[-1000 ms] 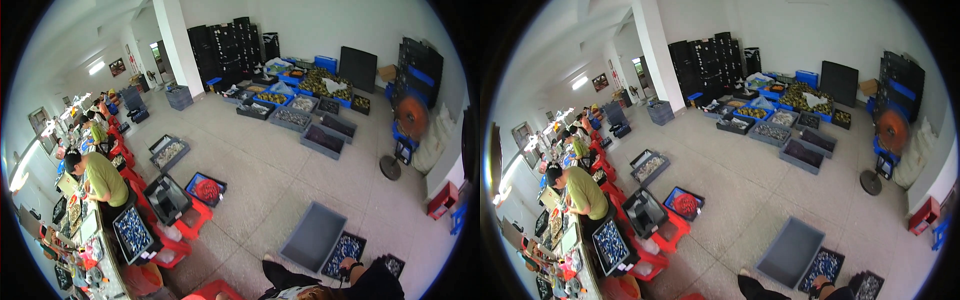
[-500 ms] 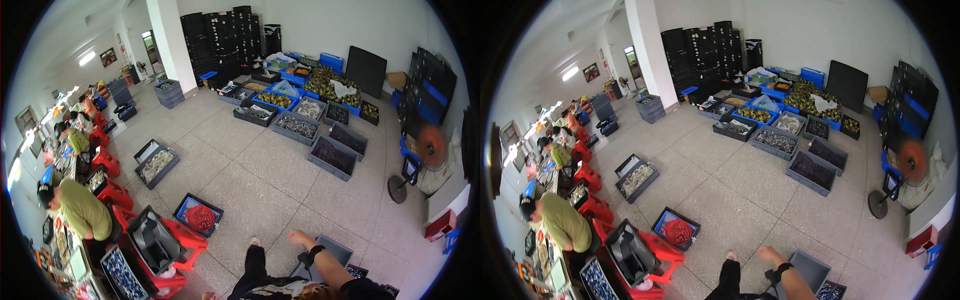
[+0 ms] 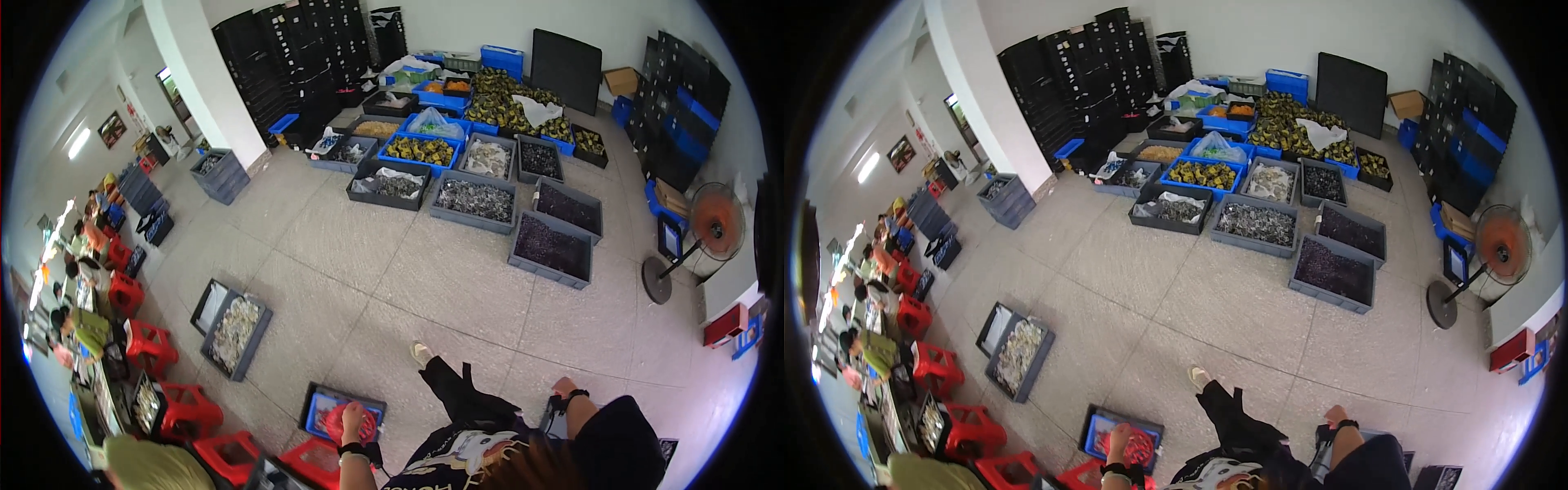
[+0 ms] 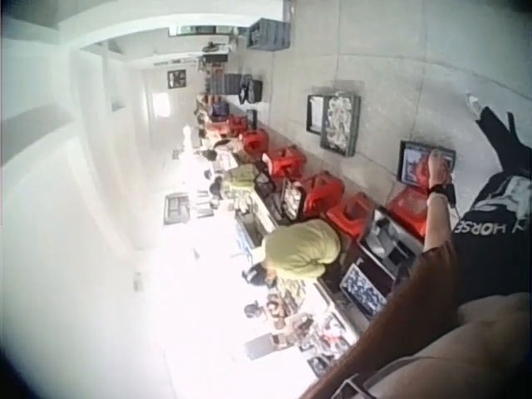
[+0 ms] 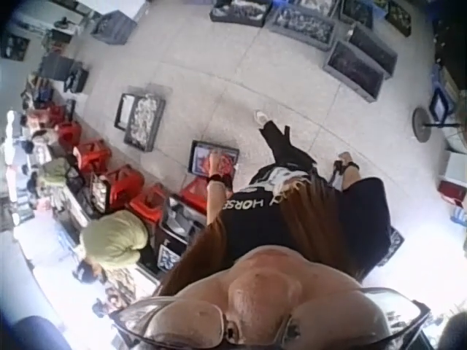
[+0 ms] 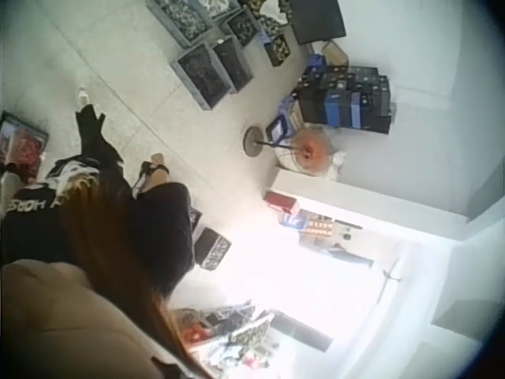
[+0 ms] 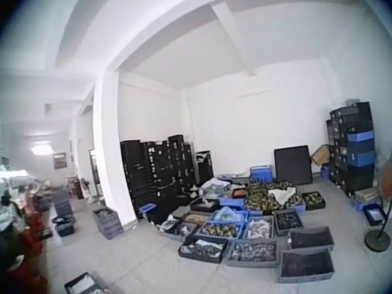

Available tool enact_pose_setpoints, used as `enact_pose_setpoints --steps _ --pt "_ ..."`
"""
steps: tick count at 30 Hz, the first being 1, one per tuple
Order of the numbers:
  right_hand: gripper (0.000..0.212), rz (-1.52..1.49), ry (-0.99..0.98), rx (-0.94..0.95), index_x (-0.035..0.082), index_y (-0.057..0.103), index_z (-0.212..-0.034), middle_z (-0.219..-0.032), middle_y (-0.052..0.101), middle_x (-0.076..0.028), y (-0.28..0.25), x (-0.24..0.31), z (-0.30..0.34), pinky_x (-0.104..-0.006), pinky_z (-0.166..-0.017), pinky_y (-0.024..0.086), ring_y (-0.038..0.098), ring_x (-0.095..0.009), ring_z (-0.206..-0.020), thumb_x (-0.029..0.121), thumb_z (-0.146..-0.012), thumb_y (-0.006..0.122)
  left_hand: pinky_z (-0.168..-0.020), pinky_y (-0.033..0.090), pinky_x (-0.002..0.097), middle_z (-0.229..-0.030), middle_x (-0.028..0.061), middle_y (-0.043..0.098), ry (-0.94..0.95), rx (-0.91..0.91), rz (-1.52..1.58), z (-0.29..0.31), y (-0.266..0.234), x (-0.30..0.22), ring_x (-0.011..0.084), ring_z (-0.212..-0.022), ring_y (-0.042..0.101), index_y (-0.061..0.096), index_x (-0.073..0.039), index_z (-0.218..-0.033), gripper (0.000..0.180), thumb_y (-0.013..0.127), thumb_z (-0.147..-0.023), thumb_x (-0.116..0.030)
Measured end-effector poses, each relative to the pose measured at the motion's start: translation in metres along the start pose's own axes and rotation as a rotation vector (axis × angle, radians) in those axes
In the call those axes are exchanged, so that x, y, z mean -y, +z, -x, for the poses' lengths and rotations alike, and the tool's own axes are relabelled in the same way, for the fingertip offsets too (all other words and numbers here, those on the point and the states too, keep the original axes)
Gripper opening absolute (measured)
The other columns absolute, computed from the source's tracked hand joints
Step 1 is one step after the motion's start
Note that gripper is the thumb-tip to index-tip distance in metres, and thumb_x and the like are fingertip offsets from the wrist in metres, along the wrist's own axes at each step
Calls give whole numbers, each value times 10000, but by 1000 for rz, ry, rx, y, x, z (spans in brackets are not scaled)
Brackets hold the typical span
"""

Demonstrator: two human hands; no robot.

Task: Weighing trays of plastic components on a digital scale and recording the values in a production notebook.

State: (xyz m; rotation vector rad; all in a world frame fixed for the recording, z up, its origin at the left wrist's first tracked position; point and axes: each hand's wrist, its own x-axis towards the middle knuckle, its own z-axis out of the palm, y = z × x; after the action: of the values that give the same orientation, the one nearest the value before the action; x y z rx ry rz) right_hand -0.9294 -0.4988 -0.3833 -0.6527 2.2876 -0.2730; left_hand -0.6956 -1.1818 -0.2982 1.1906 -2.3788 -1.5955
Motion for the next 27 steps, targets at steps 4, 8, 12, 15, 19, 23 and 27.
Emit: enact_pose_setpoints --steps 4,8,12,15,19,23,27 --pt "198 -191 302 63 68 582 -564 -542 565 -75 -115 129 -124 -343 -444 422 549 -190 -495 166 -704 482 -490 426 272 -608 82 547 -57 -34 115 -113 -24 29 125 -524 513 533 20 -725 232 433 -736 -188" --pt "132 -1 470 -78 90 605 -581 -560 577 -82 -225 165 -347 -341 -483 431 569 -214 -547 183 -640 532 -476 448 370 -725 144 585 -8 439 -1224 -171 -82 148 252 -554 555 557 -54 -743 296 552 -651 -335" --pt "141 622 -214 -459 81 568 -531 -563 537 -100 -283 254 -501 -370 -448 407 529 -252 -509 208 -590 552 -466 444 353 -719 135 581 -60 361 -944 -257 -114 108 238 -545 551 553 -55 -759 270 544 -665 -308" --pt "201 -465 -74 -345 57 590 -766 -750 580 -146 -398 463 -593 -395 -611 424 546 -303 -694 222 -683 509 -459 440 340 -715 129 579 -103 253 -709 -345 -118 80 228 -538 548 549 -55 -772 252 539 -675 -287" --pt "209 -169 -256 -224 55 583 -801 -787 581 -162 -480 604 -665 -394 -634 429 554 -310 -729 213 -700 491 -449 436 322 -708 121 575 -151 96 -424 -486 -183 62 214 -528 544 545 -56 -788 228 531 -689 -260" --pt "221 -4 -352 -169 33 588 -771 -767 572 -189 -513 618 -773 -415 -642 426 553 -330 -713 201 -706 460 -440 432 304 -702 113 571 -158 -23 -150 -649 -259 21 200 -519 540 540 -56 -804 204 524 -703 -233" --pt "222 180 -151 -252 3 562 -585 -676 566 -189 -558 594 -842 -437 -603 429 547 -343 -648 193 -661 474 -430 427 287 -696 105 568 -250 -155 163 -758 -299 -3 186 -510 536 536 -57 -820 183 517 -717 -206"
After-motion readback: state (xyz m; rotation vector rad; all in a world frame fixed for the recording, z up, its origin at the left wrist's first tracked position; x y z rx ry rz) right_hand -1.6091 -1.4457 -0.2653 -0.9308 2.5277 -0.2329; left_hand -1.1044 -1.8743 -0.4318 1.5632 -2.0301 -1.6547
